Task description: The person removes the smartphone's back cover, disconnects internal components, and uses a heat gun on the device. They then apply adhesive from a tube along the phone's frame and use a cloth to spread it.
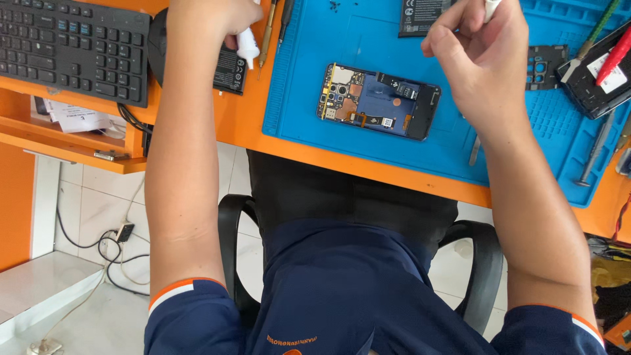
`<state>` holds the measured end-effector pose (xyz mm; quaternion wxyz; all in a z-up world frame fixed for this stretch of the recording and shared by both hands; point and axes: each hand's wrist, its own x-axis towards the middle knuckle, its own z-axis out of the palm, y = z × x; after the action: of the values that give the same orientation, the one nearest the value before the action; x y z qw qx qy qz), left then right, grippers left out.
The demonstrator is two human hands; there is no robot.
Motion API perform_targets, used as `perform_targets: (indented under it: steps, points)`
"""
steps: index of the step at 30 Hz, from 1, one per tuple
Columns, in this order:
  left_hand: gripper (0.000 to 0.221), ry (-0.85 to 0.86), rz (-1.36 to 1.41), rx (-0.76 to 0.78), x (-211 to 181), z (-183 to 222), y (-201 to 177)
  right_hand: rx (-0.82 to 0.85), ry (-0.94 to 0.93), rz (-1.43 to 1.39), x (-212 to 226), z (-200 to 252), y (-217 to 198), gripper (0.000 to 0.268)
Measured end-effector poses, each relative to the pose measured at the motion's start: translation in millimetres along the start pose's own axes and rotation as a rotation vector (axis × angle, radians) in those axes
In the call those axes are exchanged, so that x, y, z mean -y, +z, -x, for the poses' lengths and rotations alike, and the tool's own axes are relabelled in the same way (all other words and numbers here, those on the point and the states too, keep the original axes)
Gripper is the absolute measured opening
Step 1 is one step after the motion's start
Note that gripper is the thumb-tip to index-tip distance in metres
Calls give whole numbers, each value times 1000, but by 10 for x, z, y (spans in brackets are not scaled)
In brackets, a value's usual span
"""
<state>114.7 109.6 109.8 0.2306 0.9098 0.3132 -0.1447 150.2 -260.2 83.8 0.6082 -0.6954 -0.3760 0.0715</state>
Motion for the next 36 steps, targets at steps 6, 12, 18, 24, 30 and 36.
perform_targets:
  steps: [6,12,18,24,30,36]
  points:
    - [32,221,-239,-150,278,624,-105,57,-47,-121,43,-40,62,48]
    - [41,837,-173,267,-483,1380,-70,300,-82,-268,439,-82,293,40]
    - [42,893,166,172,-642,1444,84,255,129,-368,159,47,246,44]
    - [37,785,1198,-264,-539,1387,587,134,92,-363,229,2,247,45]
    - [39,687,1364,-383,-643,1335,960,122,181,-518,85,47,239,39]
    - [21,982,1217,-528,-703,1324,1034,129,237,-414,156,52,210,44]
